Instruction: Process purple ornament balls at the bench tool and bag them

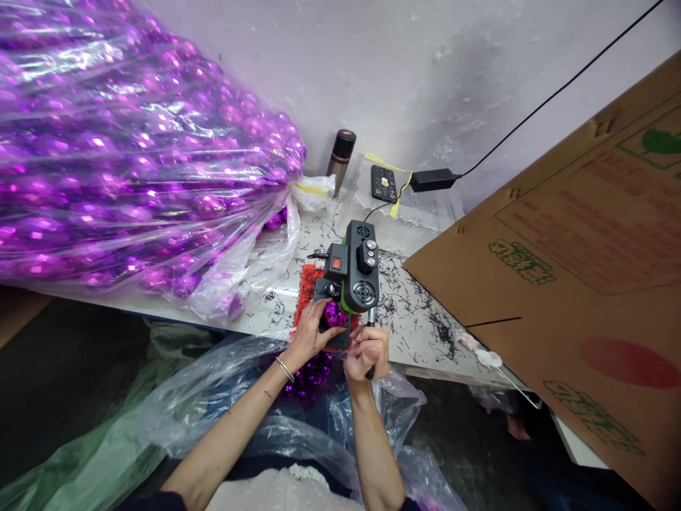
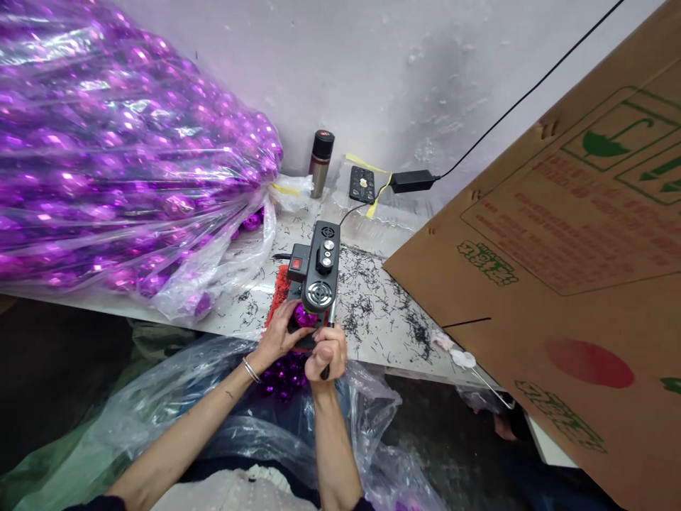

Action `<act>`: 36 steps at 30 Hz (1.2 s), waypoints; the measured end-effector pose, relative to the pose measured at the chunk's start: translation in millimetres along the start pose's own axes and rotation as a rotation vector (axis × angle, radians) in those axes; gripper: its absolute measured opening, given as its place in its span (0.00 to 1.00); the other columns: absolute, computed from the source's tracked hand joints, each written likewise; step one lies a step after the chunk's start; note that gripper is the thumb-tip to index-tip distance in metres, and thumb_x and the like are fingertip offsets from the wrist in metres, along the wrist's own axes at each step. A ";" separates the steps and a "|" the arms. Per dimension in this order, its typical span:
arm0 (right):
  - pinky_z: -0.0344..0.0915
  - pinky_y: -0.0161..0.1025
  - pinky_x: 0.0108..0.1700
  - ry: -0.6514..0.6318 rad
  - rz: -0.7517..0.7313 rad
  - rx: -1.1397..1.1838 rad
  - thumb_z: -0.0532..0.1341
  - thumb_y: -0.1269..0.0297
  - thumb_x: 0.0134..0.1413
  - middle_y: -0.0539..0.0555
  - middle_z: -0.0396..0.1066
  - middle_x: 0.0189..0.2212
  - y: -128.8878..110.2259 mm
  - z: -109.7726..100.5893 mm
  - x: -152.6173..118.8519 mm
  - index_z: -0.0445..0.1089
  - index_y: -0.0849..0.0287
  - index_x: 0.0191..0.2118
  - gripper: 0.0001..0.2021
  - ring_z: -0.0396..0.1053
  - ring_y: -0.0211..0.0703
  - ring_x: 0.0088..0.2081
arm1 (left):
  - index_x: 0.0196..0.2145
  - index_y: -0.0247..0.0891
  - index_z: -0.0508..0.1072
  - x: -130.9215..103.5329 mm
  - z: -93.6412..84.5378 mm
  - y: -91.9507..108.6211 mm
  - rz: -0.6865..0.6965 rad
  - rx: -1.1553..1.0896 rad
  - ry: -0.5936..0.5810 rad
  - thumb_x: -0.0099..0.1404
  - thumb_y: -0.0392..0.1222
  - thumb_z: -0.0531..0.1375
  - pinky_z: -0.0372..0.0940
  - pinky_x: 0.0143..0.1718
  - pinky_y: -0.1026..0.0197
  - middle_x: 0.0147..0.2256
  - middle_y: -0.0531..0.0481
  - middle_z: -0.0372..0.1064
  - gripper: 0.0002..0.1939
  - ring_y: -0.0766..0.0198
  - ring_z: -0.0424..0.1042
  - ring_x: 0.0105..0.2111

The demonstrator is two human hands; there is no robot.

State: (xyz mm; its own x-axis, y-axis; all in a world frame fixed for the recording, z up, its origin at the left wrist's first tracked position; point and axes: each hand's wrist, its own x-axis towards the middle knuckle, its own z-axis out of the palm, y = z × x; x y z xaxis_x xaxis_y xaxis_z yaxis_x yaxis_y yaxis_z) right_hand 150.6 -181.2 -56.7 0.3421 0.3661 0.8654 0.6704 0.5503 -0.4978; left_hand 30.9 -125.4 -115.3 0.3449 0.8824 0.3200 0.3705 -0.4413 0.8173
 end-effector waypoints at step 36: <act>0.64 0.37 0.33 -0.053 0.110 -0.010 0.52 0.70 0.76 0.48 0.67 0.28 -30.2 -8.5 33.1 0.64 0.54 0.28 0.19 0.69 0.36 0.30 | 0.51 0.34 0.77 193.9 -150.3 -45.0 -0.424 0.158 0.197 0.62 0.36 0.75 0.52 0.72 0.30 0.56 0.32 0.75 0.21 0.29 0.64 0.69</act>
State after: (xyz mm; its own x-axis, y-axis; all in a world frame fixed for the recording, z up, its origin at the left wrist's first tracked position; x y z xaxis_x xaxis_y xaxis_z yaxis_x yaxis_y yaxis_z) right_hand 147.3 -192.2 -12.6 0.3790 0.4635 0.8010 0.6368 0.4974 -0.5891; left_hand -48.5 90.1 -18.1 -0.0281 0.9970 0.0720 0.5747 -0.0428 0.8173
